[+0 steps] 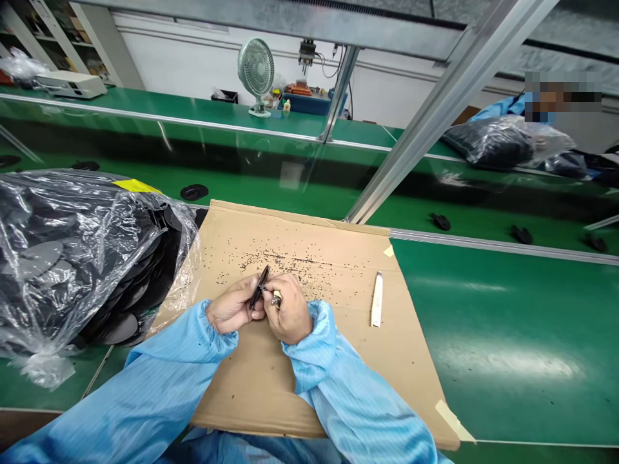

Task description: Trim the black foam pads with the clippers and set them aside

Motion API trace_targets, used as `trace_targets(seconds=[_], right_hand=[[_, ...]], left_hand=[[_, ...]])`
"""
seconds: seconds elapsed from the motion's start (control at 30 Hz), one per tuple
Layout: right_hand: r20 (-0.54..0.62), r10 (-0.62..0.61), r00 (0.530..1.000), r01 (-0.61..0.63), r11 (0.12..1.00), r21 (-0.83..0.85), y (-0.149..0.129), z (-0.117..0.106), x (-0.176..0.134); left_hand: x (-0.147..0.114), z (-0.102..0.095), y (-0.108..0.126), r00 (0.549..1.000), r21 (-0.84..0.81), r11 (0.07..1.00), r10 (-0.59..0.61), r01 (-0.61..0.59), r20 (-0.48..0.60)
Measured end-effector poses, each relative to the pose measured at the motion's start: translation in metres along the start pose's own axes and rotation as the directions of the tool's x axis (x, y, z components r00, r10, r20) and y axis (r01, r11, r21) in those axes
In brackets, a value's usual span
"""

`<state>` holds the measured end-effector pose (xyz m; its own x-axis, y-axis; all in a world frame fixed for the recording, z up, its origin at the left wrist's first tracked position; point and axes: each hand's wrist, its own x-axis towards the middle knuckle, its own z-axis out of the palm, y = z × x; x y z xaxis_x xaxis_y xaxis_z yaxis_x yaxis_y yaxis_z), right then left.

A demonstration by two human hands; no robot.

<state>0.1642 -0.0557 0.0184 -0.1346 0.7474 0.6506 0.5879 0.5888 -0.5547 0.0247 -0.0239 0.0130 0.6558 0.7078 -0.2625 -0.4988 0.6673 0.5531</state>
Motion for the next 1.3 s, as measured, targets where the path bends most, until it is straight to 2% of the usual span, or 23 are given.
trace_targets(seconds=[0.1,0.17,0.33,0.43,0.67,0.9,1.1,1.3], right_hand=[[0.005,0.083,0.997,-0.083,0.997,0.001,-0.002,0.001,0.003],[0.024,0.123,0.992,-0.122,0.991,-0.047,-0.001,-0.002,0.005],[0.164,0.096,0.982,-0.038,0.943,-0.33,0.008,-0.013,0.007],[0.185,0.113,0.976,-0.024,0.906,-0.424,0.012,-0.015,0.007],[0.252,0.103,0.962,0.029,0.882,-0.47,0.012,-0.013,0.005],[0.295,0.192,0.936,-0.002,0.841,-0.542,0.011,-0.015,0.006],[0.332,0.293,0.897,-0.032,0.791,-0.611,0.009,-0.016,0.008],[0.374,0.43,0.822,-0.091,0.747,-0.659,0.003,-0.018,0.013]], left_hand=[[0.003,0.001,0.002,0.998,0.006,0.999,0.041,-0.041,-0.043],[0.005,0.001,0.005,0.989,0.014,0.994,0.11,-0.109,-0.098],[0.007,-0.003,0.015,0.947,0.078,0.966,0.257,-0.247,-0.192],[0.008,-0.005,0.015,0.943,0.111,0.961,0.271,-0.253,-0.194],[0.01,-0.006,0.012,0.941,0.159,0.955,0.278,-0.249,-0.194],[0.01,-0.005,0.012,0.935,0.193,0.95,0.284,-0.244,-0.215],[0.011,-0.006,0.01,0.928,0.211,0.947,0.29,-0.242,-0.233],[0.011,-0.006,0.009,0.918,0.238,0.943,0.295,-0.234,-0.266]])
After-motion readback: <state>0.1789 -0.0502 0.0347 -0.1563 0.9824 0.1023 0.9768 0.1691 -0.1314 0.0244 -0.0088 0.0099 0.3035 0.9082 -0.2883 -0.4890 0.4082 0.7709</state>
